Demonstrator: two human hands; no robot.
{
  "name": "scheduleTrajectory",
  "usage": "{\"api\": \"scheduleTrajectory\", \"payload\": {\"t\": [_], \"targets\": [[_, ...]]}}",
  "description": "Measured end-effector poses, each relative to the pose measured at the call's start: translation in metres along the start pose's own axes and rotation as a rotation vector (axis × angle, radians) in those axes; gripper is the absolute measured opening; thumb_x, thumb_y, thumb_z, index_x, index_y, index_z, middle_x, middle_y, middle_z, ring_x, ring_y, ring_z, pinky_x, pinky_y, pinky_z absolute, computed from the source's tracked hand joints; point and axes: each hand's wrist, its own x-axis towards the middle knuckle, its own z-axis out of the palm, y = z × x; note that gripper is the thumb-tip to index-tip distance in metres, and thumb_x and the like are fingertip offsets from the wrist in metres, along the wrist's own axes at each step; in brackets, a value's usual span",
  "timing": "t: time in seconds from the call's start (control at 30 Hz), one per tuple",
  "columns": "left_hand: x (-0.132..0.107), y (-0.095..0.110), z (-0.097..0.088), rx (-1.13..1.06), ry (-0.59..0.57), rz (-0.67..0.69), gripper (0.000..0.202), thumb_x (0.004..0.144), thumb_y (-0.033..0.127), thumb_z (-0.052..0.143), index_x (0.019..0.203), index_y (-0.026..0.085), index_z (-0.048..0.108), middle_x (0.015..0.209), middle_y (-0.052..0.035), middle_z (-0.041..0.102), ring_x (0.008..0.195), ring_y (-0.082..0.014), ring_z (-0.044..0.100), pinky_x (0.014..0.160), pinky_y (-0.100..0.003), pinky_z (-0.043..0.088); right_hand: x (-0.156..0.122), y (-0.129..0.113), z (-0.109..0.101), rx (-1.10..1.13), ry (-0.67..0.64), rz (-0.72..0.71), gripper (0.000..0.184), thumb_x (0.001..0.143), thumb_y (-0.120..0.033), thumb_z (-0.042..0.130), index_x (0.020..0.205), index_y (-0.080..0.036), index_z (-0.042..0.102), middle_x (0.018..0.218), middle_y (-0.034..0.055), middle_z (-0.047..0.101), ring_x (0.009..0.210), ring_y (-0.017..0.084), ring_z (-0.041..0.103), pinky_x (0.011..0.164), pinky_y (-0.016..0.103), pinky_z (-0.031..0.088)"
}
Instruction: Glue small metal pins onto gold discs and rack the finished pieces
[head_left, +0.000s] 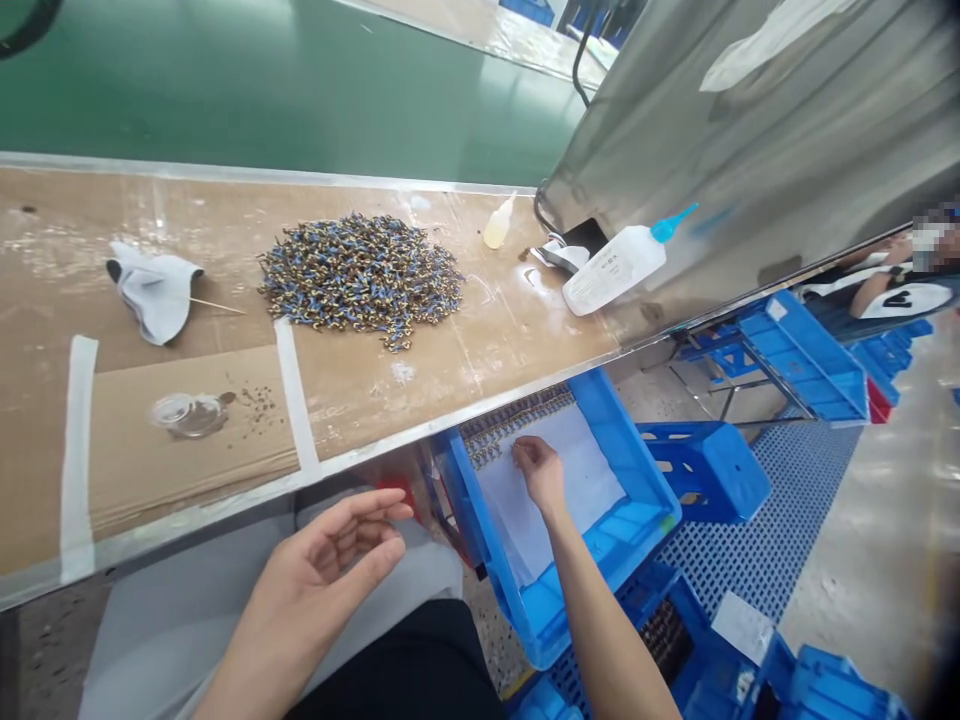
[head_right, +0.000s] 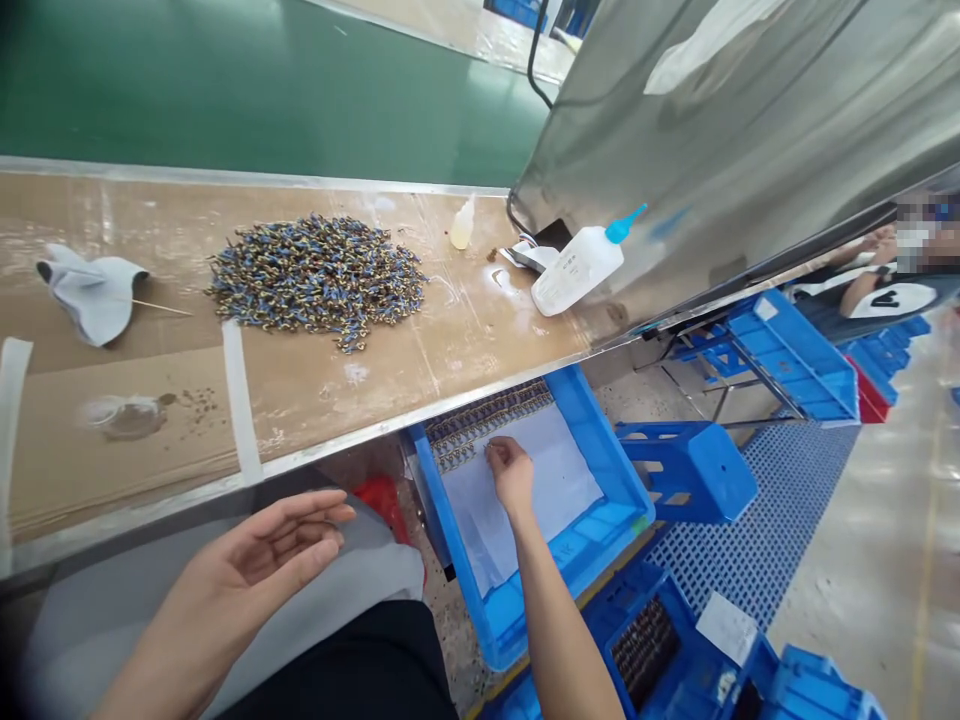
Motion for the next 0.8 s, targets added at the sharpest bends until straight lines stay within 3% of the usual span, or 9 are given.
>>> {"api": "scheduleTrajectory", "payload": {"t": [0.17, 0.37, 0.47, 0.67, 0.8], "targets": [[-0.001, -0.003, -0.005, 0.008, 0.025, -0.007, 0.044, 0.091, 0.049, 0.093, 0.127, 0.025, 0.088, 0.123, -0.0103, 0.089, 0.109, -0.0293, 0.084, 0.096, -0.036, 0.07, 0.003, 0.026, 0.013, -0.064, -0.041, 0.025, 0.041, 0.11, -0.057, 0.076, 0.117, -0.017, 0.077, 0.099, 0.0025, 0.079, 0.085, 0.019, 0.076, 0.087, 0.039, 0.066], [-0.003, -0.006, -0.011, 0.0, 0.046, -0.035, 0.044, 0.091, 0.052, 0.093, 0.127, 0.026, 0.087, 0.129, -0.0102, 0.088, 0.116, -0.0313, 0.083, 0.107, -0.041, 0.067, 0.002, 0.035, 0.016, -0.069, -0.033, 0.006, 0.044, 0.111, -0.06, 0.074, 0.121, -0.017, 0.078, 0.099, 0.003, 0.08, 0.088, 0.02, 0.078, 0.088, 0.04, 0.067], [-0.004, -0.006, -0.012, -0.003, 0.052, -0.025, 0.043, 0.092, 0.051, 0.092, 0.126, 0.025, 0.087, 0.127, -0.0109, 0.089, 0.114, -0.0312, 0.083, 0.103, -0.04, 0.068, 0.002, 0.034, 0.019, -0.063, -0.031, 0.0, 0.046, 0.11, -0.062, 0.073, 0.12, -0.017, 0.078, 0.099, 0.0038, 0.081, 0.089, 0.021, 0.079, 0.088, 0.04, 0.067], [-0.003, -0.01, -0.018, -0.018, 0.049, -0.004, 0.04, 0.092, 0.048, 0.092, 0.125, 0.025, 0.088, 0.125, -0.0105, 0.089, 0.112, -0.0301, 0.083, 0.102, -0.038, 0.068, -0.003, 0.013, 0.019, -0.04, -0.007, -0.026, 0.054, 0.105, -0.07, 0.073, 0.114, -0.017, 0.08, 0.088, 0.0044, 0.082, 0.078, 0.021, 0.078, 0.079, 0.037, 0.065], [-0.002, -0.017, -0.026, -0.042, 0.041, 0.01, 0.04, 0.092, 0.048, 0.092, 0.124, 0.025, 0.089, 0.123, -0.0115, 0.09, 0.108, -0.0296, 0.085, 0.099, -0.037, 0.069, -0.018, -0.021, 0.003, -0.015, 0.172, -0.079, 0.065, 0.098, -0.08, 0.067, 0.101, -0.017, 0.082, 0.073, 0.0086, 0.078, 0.066, 0.027, 0.075, 0.065, 0.037, 0.058]]}}
